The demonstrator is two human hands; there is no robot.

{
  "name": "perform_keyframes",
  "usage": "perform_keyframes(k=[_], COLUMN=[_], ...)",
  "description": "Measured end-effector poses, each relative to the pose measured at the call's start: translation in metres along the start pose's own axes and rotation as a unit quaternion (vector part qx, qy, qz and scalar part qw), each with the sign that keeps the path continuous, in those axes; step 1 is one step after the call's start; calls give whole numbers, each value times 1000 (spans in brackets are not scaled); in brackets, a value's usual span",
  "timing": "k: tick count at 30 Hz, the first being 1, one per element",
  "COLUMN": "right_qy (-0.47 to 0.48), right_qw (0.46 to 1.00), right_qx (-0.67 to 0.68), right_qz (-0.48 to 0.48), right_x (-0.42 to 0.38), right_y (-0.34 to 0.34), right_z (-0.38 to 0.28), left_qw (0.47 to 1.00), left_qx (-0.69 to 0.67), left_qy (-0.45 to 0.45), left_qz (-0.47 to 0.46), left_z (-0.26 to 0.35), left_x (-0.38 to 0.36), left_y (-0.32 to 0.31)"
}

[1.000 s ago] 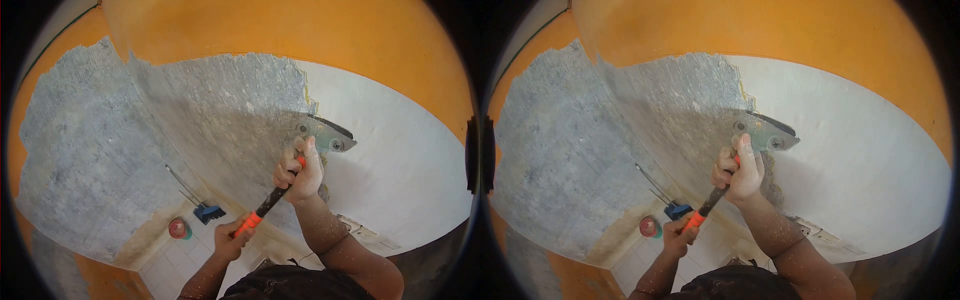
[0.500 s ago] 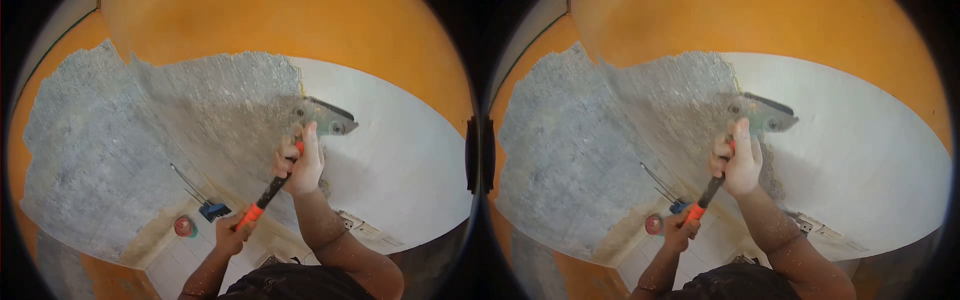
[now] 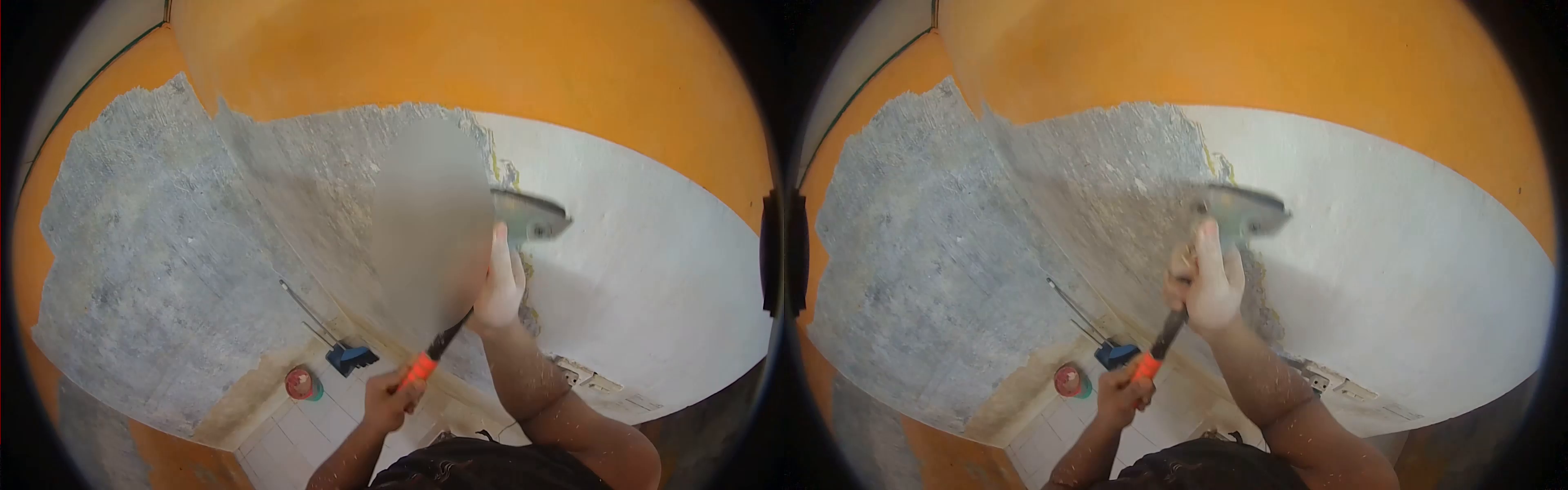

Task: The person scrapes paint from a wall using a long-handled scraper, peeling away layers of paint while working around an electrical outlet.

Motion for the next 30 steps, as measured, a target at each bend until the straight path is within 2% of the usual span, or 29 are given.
perform_keyframes(k=[1, 3, 5, 7, 9, 11, 13, 15, 16, 20, 23, 25, 27, 29, 30], right_qy=[3, -12, -2, 26, 7, -10, 14, 9, 10, -5, -17, -6, 8, 12, 25], right_qw=[1000, 1000, 999, 999, 1000, 1000, 1000, 1000, 999, 999, 1000, 999, 998, 998, 999], right_qx=[-16, -8, 42, 31, 10, 14, 8, 25, 44, 45, -3, 45, 55, 57, 29], right_qz=[-16, -3, -8, -22, 11, 19, -21, -5, 3, 0, 17, 1, -19, 16, 7], right_x=[4, 10, 13, 3, -6, -1, 11, 11, 9, -3, 6, 18, 20, 9, 4], right_y=[-7, -16, -22, -14, 3, 4, -20, -26, -23, 1, -14, -33, -31, -15, -12], right_z=[-3, -4, -5, -3, 5, 6, -9, -9, -7, 10, 2, -8, -3, 3, 5], left_qw=[1000, 995, 994, 999, 998, 1000, 999, 998, 996, 1000, 998, 999, 994, 995, 998], left_qx=[-2, -68, -71, 4, -43, 9, 41, -4, 48, -10, 48, 13, 71, 58, 22], left_qy=[8, -50, -63, -49, -33, -15, -19, -70, -70, -27, -35, -34, -84, -80, -50], left_qz=[1, -52, -50, -19, -25, 2, -2, -5, 14, -1, 7, 2, 20, 1, -2], left_z=[2, 31, 42, 30, 20, 14, 34, 57, 59, 19, 38, 57, 79, 54, 39], left_x=[4, 17, 13, 3, 0, 2, 9, 13, 9, -3, 9, 12, 12, 6, 4], left_y=[4, 2, 4, 5, 1, 7, 14, 23, 27, 15, 18, 25, 34, 29, 23])
Point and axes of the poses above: each hand's wrist, its own x-axis towards the middle knuckle, its own y-axis out of the back of the hand, z = x × y, the point moved 10 cm from there along x, towards the middle knuckle, and after that the axes turned 6 degrees about x, right-handed, at the moved point
